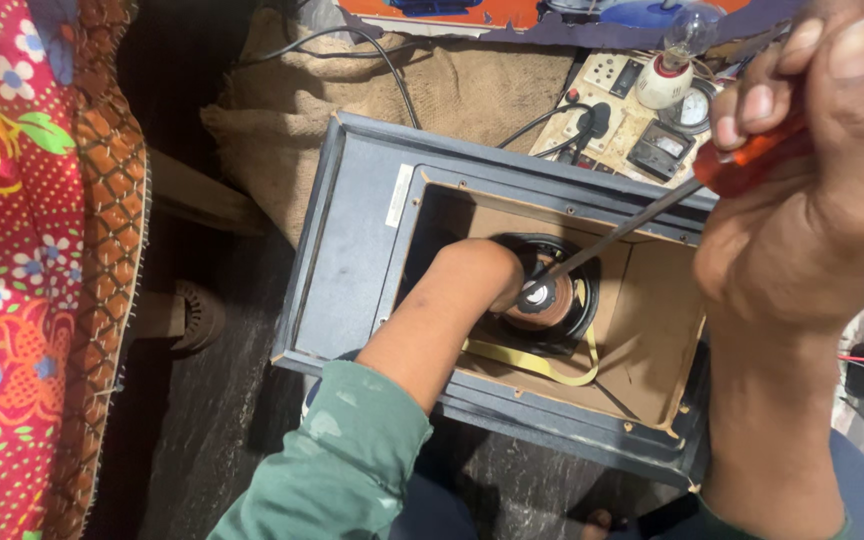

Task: The person uses a screwdriver to remove screws from a speaker enclosure, then installs an amplifier board inside. They secure the board with screws and adjust internal components.

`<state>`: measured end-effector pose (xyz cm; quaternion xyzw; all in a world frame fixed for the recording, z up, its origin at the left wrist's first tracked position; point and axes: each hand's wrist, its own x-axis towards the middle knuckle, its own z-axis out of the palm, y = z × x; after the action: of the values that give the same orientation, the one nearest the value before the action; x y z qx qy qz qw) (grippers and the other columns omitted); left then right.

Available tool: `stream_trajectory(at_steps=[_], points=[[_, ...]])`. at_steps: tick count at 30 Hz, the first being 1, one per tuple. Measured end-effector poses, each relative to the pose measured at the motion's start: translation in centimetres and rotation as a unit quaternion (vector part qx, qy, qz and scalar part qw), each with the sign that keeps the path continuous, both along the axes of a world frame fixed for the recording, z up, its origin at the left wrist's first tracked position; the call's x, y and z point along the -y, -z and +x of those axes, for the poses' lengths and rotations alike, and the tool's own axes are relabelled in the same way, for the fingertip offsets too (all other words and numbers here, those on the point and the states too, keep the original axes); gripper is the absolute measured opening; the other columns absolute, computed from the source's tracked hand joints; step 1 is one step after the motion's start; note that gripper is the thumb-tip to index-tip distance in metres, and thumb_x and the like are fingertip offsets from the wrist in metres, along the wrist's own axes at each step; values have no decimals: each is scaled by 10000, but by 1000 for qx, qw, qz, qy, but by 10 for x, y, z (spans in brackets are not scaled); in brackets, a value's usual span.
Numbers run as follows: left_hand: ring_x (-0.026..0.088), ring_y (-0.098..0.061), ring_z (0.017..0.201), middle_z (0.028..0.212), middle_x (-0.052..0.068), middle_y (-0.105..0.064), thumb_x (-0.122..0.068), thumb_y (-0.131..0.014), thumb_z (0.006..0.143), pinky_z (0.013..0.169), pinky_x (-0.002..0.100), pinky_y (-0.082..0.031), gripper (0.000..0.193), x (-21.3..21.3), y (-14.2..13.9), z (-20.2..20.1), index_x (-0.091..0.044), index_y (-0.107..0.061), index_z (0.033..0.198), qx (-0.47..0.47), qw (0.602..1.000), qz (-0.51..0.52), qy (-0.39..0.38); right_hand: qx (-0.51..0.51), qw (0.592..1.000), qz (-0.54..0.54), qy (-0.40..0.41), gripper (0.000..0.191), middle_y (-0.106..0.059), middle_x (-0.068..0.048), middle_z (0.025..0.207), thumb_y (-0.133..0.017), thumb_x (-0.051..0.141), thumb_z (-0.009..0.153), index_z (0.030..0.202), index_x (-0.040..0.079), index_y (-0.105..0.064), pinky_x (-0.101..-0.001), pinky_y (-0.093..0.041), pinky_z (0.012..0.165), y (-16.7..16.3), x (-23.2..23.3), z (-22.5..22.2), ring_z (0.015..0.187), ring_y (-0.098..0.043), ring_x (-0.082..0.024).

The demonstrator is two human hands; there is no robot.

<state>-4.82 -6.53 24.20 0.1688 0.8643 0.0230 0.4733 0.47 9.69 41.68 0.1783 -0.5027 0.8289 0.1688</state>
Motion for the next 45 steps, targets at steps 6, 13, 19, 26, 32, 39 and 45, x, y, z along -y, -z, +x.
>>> stream_trajectory(at_steps=[6, 13, 19, 26, 32, 39, 45], points=[[347, -731, 1045, 1134, 184, -755, -68, -762, 747, 863, 445, -575, 338, 9, -6, 4, -101, -802, 1080, 23, 999, -29, 37, -7, 1000, 22, -5, 223, -522, -99, 975, -600, 52, 1202, 1360, -8, -454, -288, -468, 724, -19, 9, 9, 770, -512, -144], [325, -749, 1029, 1118, 161, -777, -107, -761, 734, 867, 434, -578, 321, 22, -7, -2, -116, -818, 1050, 16, 999, -36, -21, -1, 988, 154, -12, 263, -516, -72, 1009, -583, 58, 1185, 1378, 34, -407, -272, -500, 699, -39, 32, 6, 797, -550, -144], [324, -740, 1042, 1133, 159, -771, -119, -725, 764, 880, 434, -571, 326, 38, -25, -9, -123, -801, 1081, -7, 998, -23, -55, -6, 973, 210, -95, 394, -503, -44, 1116, -572, 65, 1124, 1428, 90, -323, -249, -534, 820, -69, 56, 4, 887, -560, -108], [324, -730, 1057, 1150, 157, -763, -134, -684, 798, 896, 432, -563, 334, 39, -81, -21, -131, -781, 1117, -95, 982, 65, -150, 7, 940, 246, -236, 405, -507, -61, 1078, -603, 49, 1040, 1376, 75, -378, -250, -501, 714, -95, 85, 13, 844, -533, -94], [324, -721, 1069, 1165, 156, -756, -146, -649, 828, 909, 431, -556, 341, 37, -107, -17, -138, -764, 1148, -141, 958, 140, -207, -9, 933, 114, -342, 248, -495, -45, 769, -647, 210, 1080, 1038, 45, -467, -220, -422, 544, -94, 96, 7, 586, -453, -58], [323, -711, 1084, 1183, 154, -749, -161, -608, 862, 924, 430, -548, 350, 52, -107, -4, -146, -745, 1185, -129, 961, 135, -204, 16, 948, 87, -305, 527, -420, -51, 678, -630, 483, 1121, 979, 10, -446, -220, -351, 485, -80, 92, -6, 528, -395, -68], [323, -702, 1097, 1197, 152, -742, -173, -573, 892, 937, 429, -542, 360, 47, -144, -32, -153, -728, 1216, -252, 894, 228, -293, -90, 952, 166, -241, 336, -556, -57, 946, -499, 328, 1165, 1272, 32, -383, -222, -482, 651, -72, 98, -1, 693, -545, -108]])
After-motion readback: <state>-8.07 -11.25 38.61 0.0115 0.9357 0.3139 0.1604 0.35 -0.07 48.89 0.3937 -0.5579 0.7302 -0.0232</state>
